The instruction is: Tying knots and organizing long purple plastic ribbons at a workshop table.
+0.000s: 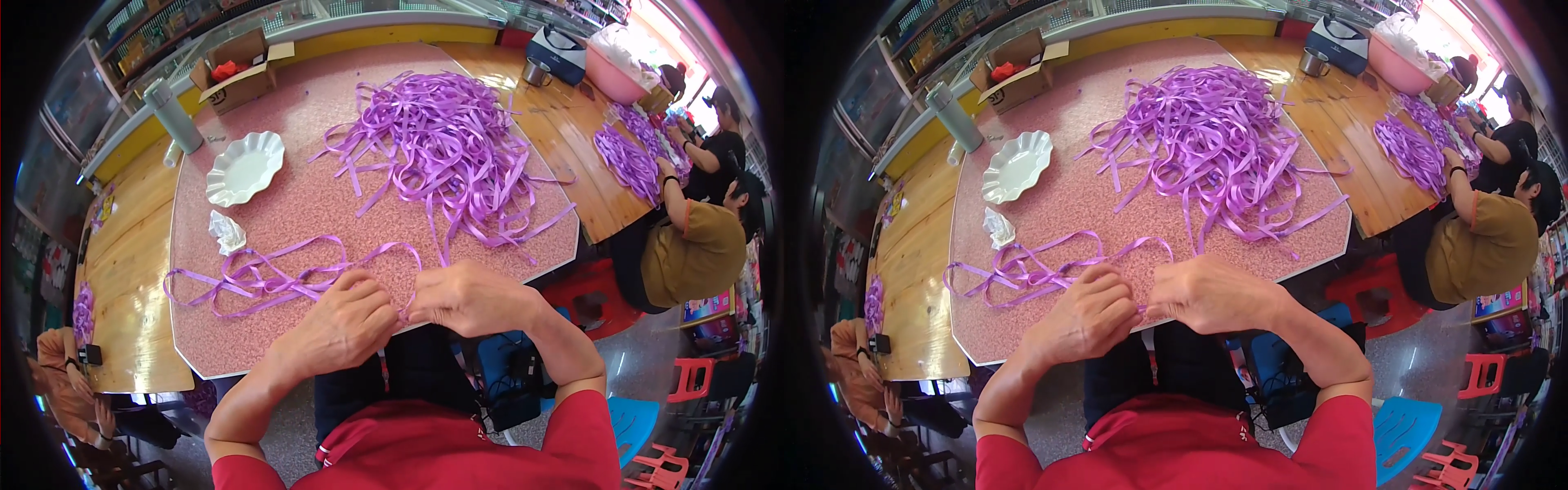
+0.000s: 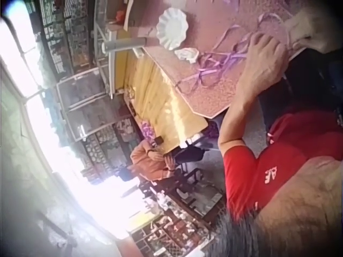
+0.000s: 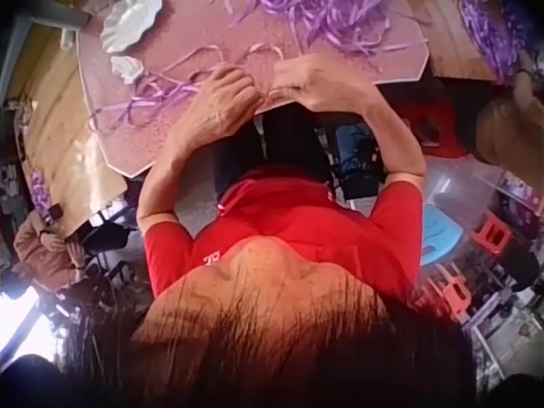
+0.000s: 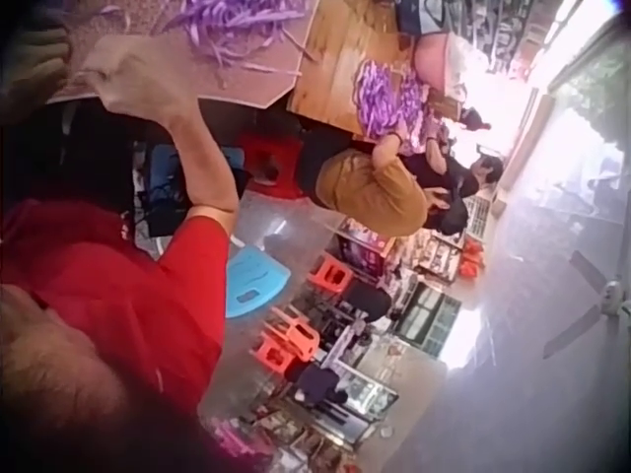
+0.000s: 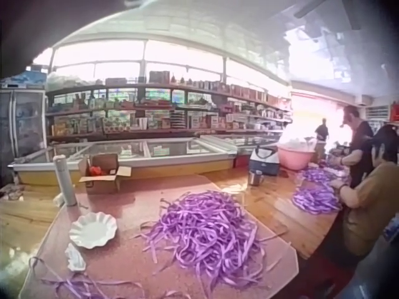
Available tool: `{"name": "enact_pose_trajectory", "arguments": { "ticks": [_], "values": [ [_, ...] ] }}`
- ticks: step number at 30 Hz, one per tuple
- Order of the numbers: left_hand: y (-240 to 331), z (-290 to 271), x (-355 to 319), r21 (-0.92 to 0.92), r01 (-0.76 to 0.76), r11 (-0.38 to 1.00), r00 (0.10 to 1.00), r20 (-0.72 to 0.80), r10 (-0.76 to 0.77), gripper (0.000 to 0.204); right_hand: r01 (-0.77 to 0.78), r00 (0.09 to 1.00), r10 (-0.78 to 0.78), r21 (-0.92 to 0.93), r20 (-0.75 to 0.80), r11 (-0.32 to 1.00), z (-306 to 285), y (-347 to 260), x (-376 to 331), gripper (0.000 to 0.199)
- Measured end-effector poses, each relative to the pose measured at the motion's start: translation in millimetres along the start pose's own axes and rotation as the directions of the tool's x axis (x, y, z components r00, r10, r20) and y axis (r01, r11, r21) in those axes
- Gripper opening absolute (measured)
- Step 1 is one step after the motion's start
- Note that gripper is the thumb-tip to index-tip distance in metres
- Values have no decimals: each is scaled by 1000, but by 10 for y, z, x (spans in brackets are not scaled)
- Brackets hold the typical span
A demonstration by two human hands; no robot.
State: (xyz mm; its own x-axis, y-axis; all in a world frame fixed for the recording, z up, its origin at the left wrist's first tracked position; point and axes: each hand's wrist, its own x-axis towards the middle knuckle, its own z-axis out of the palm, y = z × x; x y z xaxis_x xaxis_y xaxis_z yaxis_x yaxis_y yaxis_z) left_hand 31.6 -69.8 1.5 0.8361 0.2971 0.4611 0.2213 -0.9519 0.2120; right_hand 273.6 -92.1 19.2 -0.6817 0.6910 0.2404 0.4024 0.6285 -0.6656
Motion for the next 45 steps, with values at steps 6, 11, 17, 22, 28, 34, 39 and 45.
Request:
{"name": "enact_pose_trajectory", "arguments": {
  "ticks": [6, 11, 17, 22, 28, 34, 39, 45],
  "values": [
    [66, -88, -38, -417, -22, 909, 996, 73, 58, 19, 209, 971, -201, -57, 129, 976, -88, -95, -73, 13],
    [-45, -4, 28, -633, 241, 736, 970, 164, -177, 11, 169, 953, -240, -333, -186, 928, -201, -349, -193, 14],
    [-14, 323, 659, -548, 233, 804, 965, 24, -263, 20, 206, 975, -182, 199, -130, 958, -256, -616, -439, 14],
    [-524, 650, 986, -338, 131, 932, 982, -88, -170, 12, 229, 950, -311, 601, 34, 765, -204, -653, -529, 14],
    [-984, 194, 1297, -433, 316, 844, 928, -46, -371, 12, 78, 940, -280, 678, 194, 731, -76, -475, -674, 15],
    [-1108, -163, 1082, -330, 45, 943, 956, -261, -137, 22, 155, 987, -127, 741, -95, 653, -440, -310, -768, 18],
    [-970, -571, 534, -333, 441, 833, 894, 243, -376, 22, 283, 745, 334, 728, -577, 625, -721, 352, -1130, 36],
    [-944, -619, -208, -546, 513, 662, 857, 280, -433, 18, 229, 542, 554, 745, -632, 627, -901, 799, -1230, 31]
  ]
}}
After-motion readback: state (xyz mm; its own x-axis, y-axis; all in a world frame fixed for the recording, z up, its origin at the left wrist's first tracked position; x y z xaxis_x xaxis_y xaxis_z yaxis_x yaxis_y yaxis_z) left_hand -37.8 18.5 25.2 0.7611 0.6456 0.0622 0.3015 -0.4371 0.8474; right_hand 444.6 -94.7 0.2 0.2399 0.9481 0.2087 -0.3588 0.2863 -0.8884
